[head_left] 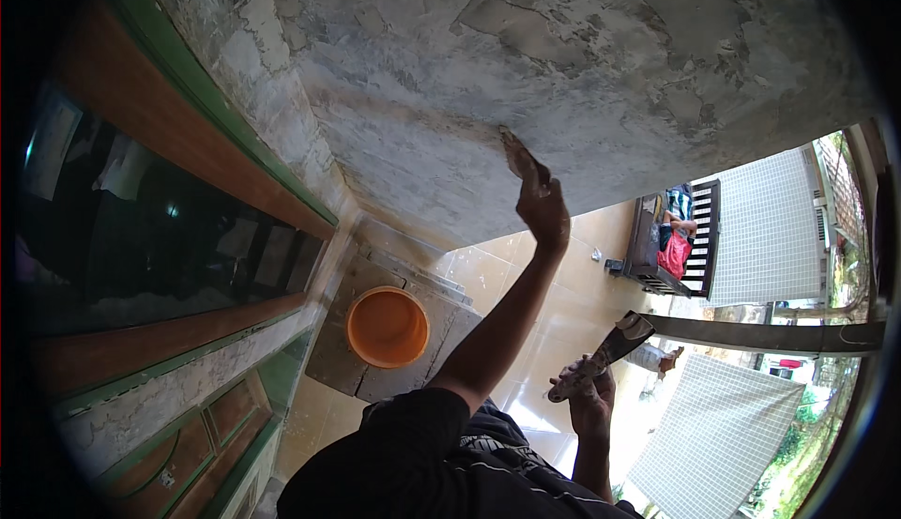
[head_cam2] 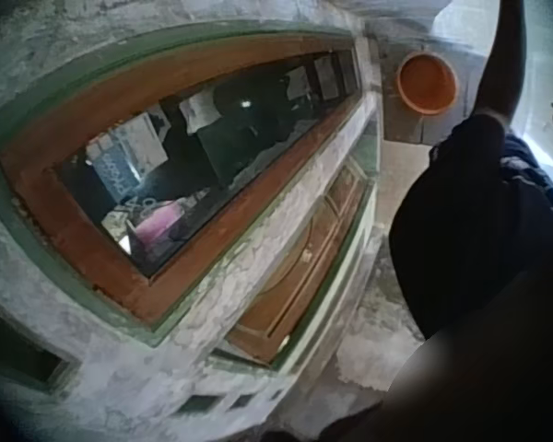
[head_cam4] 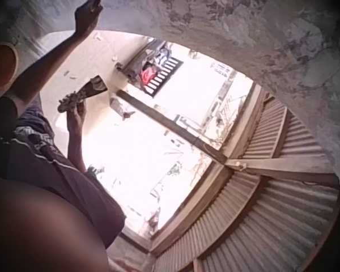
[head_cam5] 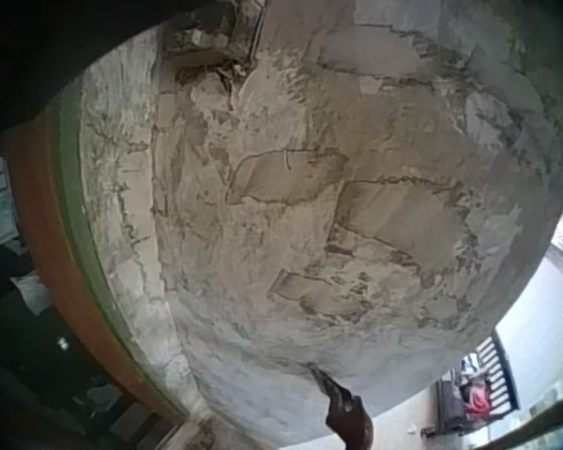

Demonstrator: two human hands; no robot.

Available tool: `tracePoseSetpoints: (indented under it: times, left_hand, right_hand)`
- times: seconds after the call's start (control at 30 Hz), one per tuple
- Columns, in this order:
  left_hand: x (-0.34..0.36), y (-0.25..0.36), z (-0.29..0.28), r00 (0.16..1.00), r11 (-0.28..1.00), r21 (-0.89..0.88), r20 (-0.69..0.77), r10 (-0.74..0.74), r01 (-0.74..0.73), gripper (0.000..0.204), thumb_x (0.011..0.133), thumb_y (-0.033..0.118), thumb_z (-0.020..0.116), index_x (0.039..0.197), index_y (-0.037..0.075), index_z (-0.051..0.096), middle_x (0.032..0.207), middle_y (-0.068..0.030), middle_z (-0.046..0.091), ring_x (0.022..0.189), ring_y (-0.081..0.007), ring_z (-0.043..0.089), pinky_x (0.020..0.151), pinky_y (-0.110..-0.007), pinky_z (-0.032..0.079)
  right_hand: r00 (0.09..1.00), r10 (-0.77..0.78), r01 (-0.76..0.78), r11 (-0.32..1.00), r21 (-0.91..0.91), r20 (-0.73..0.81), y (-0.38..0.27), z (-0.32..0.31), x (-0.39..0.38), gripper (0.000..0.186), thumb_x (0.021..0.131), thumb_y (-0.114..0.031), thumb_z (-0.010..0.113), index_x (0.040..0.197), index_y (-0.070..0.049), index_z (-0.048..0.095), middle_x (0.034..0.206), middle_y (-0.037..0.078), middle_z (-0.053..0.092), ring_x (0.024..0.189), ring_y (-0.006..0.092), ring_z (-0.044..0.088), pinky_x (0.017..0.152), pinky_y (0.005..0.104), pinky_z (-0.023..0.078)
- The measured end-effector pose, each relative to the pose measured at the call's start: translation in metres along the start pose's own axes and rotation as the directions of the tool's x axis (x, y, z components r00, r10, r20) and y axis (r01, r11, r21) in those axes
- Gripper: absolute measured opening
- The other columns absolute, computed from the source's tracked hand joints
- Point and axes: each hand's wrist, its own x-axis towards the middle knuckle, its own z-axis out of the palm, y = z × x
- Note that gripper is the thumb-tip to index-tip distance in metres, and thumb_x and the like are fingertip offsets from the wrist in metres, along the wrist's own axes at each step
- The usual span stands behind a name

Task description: The person applies putty from a bucket onto a weathered wall using a plastic plate, then smooths the putty into the wall surface with a scraper knife.

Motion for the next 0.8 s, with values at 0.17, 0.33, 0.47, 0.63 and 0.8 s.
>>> tracePoseSetpoints:
  times: [0.17,0.33,0.47,0.63,0.8]
  left_hand:
    - [-0.018,-0.021,0.032,0.989,0.989,0.020,0.019,0.148,-0.149,0.065,0.076,-0.010,0.049,0.139,0.003,0.035,0.085,-0.0079,0.053,0.071,-0.0110,0.048,0.069,-0.021,0.041]
    - [-0.061,-0.011,-0.013,0.877,0.925,-0.045,0.303,0.373,-0.378,0.062,0.081,-0.017,0.039,0.140,0.005,0.035,0.140,-0.0145,0.043,0.090,-0.0069,0.056,0.086,-0.025,0.046]
    - [-0.051,-0.019,-0.060,0.991,0.978,0.208,0.131,0.004,-0.031,0.052,0.085,-0.008,0.035,0.136,-0.002,0.038,0.140,-0.0181,0.039,0.119,-0.0215,0.051,0.101,-0.032,0.039]
    - [0.000,-0.025,-0.025,0.988,0.982,-0.103,-0.030,0.154,-0.157,0.053,0.082,-0.009,0.039,0.135,-0.008,0.036,0.144,-0.0220,0.031,0.134,-0.0280,0.030,0.108,-0.033,0.027]
    - [-0.003,-0.038,0.025,0.967,0.945,-0.211,-0.001,0.256,-0.251,0.067,0.072,-0.019,0.046,0.136,0.000,0.041,0.100,-0.0046,0.057,0.074,-0.0098,0.043,0.072,-0.020,0.041]
  right_hand:
    - [1.000,-0.017,0.017,1.000,0.009,-0.022,-0.009,-0.007,-0.004,0.043,0.086,-0.024,0.065,0.119,-0.004,0.047,0.099,0.010,0.058,0.093,0.0226,0.061,0.083,0.0423,0.052]
    - [0.999,-0.006,0.008,0.998,0.055,-0.036,-0.010,-0.013,-0.005,0.038,0.088,-0.022,0.062,0.119,-0.005,0.048,0.100,0.010,0.058,0.092,0.0230,0.061,0.083,0.0428,0.051]
    - [1.000,-0.017,0.018,0.997,0.072,-0.026,-0.008,-0.014,-0.008,0.039,0.088,-0.022,0.062,0.120,-0.005,0.047,0.099,0.010,0.058,0.092,0.0236,0.060,0.082,0.0432,0.051]
    - [0.999,-0.015,0.018,0.997,0.081,-0.032,-0.006,-0.019,-0.013,0.039,0.089,-0.022,0.062,0.121,-0.006,0.048,0.097,0.009,0.058,0.093,0.0242,0.060,0.082,0.0431,0.052]
    - [0.998,-0.028,0.032,0.996,0.084,-0.052,-0.005,-0.027,-0.018,0.039,0.089,-0.022,0.062,0.121,-0.006,0.048,0.097,0.009,0.058,0.092,0.0240,0.060,0.082,0.0426,0.052]
